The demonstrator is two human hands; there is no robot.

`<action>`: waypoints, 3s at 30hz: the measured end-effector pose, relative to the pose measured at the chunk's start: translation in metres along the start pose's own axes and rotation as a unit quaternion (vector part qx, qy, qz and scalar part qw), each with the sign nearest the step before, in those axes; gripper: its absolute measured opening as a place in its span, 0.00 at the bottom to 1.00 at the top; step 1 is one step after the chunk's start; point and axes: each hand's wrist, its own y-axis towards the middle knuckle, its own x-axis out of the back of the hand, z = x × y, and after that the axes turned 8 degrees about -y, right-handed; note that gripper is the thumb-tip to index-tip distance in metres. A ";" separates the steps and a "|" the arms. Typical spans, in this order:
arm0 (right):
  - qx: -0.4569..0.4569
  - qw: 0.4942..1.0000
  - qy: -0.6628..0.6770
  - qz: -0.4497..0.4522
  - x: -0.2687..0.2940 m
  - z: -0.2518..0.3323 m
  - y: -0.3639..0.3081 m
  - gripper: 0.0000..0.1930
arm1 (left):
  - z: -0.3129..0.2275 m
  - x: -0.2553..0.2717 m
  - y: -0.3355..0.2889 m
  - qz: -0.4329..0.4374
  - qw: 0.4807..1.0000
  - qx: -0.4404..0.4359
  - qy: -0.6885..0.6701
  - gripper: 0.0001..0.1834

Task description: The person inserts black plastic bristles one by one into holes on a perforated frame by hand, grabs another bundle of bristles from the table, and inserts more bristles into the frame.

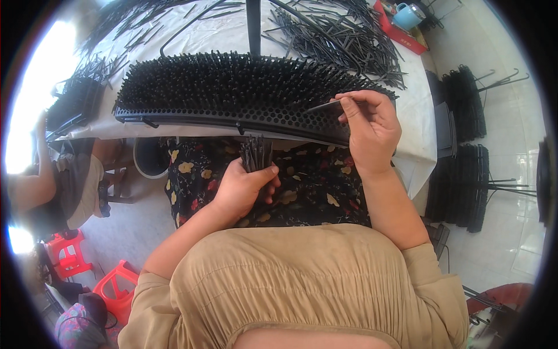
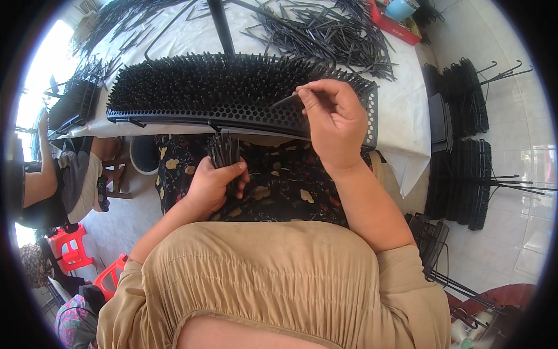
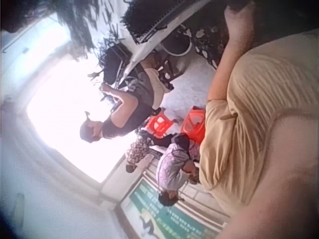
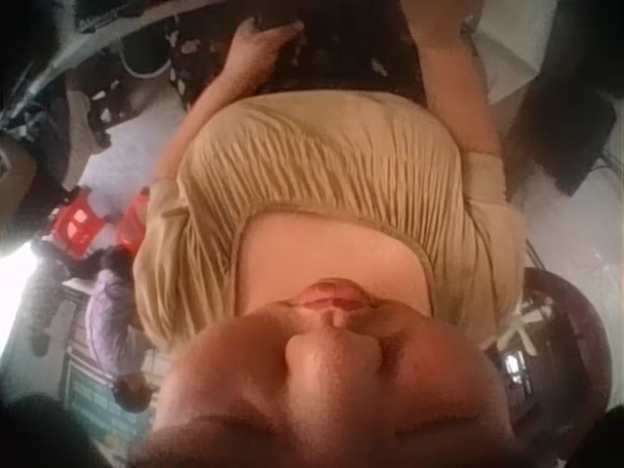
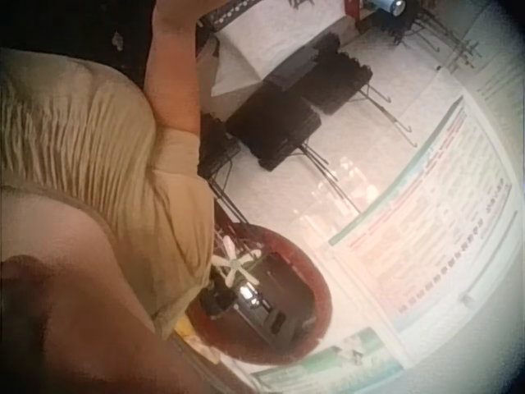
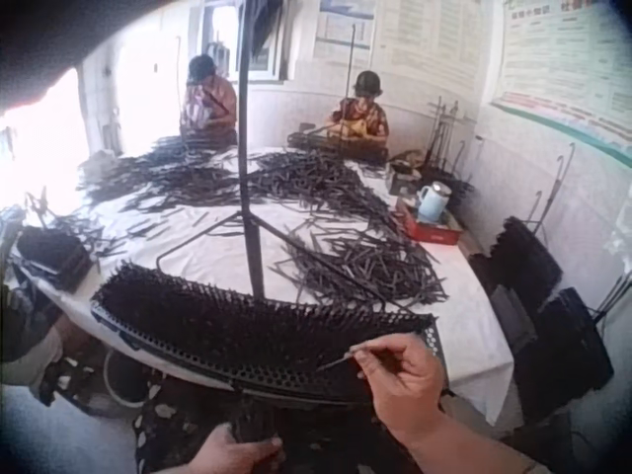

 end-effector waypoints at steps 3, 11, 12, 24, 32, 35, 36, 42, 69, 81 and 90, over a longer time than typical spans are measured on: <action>0.043 0.997 -0.065 -0.013 -0.003 -0.008 -0.002 0.06 | 0.000 -0.005 0.001 -0.011 0.999 0.025 0.039 0.06; 0.200 0.940 -0.268 0.069 -0.007 0.001 0.011 0.08 | 0.005 0.000 0.004 -0.029 0.997 0.036 0.067 0.05; 0.199 0.940 -0.269 0.068 -0.009 0.002 0.015 0.08 | 0.005 -0.001 0.004 -0.028 0.997 0.036 0.068 0.05; 0.284 0.870 -0.397 0.064 -0.009 -0.004 0.021 0.12 | 0.004 -0.003 0.002 0.007 1.000 0.019 -0.016 0.05; -0.046 0.973 -0.115 0.192 -0.015 0.022 -0.033 0.18 | 0.004 -0.005 0.000 0.016 0.999 -0.005 -0.051 0.08; -0.261 0.920 0.061 0.285 -0.017 0.016 -0.046 0.18 | -0.001 -0.018 0.000 0.036 0.999 -0.005 -0.036 0.10; -0.262 0.920 0.061 0.285 -0.015 0.014 -0.046 0.18 | -0.003 -0.020 -0.001 0.036 0.999 -0.004 -0.036 0.10; -0.176 0.976 0.071 0.109 0.005 0.011 -0.020 0.16 | 0.006 -0.010 0.001 0.048 0.997 0.056 -0.024 0.14; 0.297 0.894 -0.330 0.058 0.011 -0.004 0.016 0.14 | 0.014 -0.001 0.002 0.014 0.993 0.008 0.116 0.09; 0.248 0.925 -0.278 0.080 0.009 0.001 0.020 0.10 | 0.002 -0.025 0.012 0.052 0.997 0.010 -0.057 0.10; 0.213 0.936 -0.269 0.086 0.014 -0.005 0.030 0.10 | 0.010 -0.024 0.009 0.015 0.999 0.019 -0.024 0.06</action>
